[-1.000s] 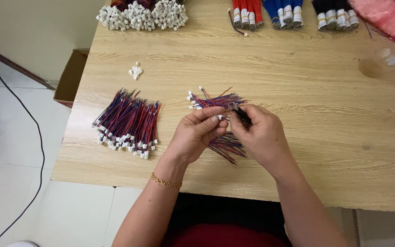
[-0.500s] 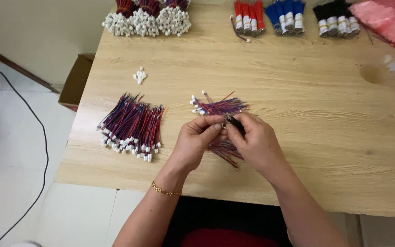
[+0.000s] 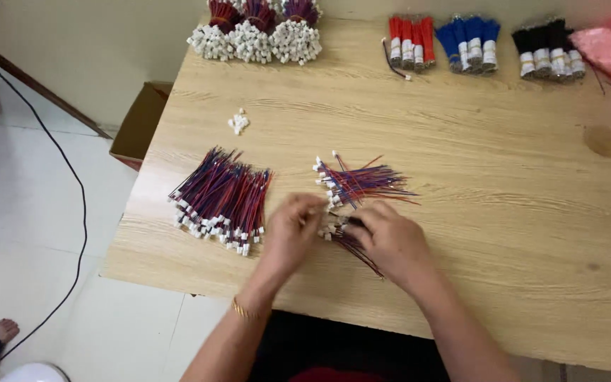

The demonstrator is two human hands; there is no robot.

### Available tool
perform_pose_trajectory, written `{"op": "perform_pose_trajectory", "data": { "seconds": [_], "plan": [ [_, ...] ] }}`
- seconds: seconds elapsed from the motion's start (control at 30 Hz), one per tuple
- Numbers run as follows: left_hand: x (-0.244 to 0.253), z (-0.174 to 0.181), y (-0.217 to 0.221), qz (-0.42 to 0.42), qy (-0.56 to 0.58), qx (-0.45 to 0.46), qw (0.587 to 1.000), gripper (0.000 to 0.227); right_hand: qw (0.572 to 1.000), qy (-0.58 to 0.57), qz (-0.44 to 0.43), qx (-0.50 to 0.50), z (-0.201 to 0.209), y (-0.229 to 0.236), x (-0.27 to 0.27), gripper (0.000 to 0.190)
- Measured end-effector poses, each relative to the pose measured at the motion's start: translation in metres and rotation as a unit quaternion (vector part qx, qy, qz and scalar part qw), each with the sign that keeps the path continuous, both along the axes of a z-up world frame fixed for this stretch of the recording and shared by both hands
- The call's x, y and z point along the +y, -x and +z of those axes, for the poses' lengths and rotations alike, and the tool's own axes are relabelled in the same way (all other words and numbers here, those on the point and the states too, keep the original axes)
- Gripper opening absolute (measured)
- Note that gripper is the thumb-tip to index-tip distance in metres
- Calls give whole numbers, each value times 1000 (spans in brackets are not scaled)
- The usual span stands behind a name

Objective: Bundling and sorting small wire harnesses on a wooden table

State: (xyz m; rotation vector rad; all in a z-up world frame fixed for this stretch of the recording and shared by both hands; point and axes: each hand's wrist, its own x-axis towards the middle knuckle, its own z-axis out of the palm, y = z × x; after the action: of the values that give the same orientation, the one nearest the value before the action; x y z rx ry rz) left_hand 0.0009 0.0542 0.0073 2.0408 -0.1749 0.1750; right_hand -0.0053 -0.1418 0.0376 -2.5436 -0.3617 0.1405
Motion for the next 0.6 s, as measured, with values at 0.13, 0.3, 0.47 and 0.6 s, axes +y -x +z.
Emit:
{"op": "perform_pose_trajectory", "data": {
  "seconds": [0.13, 0.3, 0.47, 0.6],
  "plan": [
    [18, -11, -73, 41, -91, -93, 991, 12, 995, 95, 9, -4, -34, -3, 3, 30],
    [3, -15, -138, -60, -216, -97, 970, 23, 996, 76, 15, 51, -40, -1, 1, 26],
    [-20, -32, -166, -123, -368, -34, 921, 23, 992, -100, -38, 62, -1, 1, 1, 28],
    [-20, -38, -177, -128, -384, -43, 913, 14, 964, -246, -69, 70, 4, -10, -13, 22]
  ]
}}
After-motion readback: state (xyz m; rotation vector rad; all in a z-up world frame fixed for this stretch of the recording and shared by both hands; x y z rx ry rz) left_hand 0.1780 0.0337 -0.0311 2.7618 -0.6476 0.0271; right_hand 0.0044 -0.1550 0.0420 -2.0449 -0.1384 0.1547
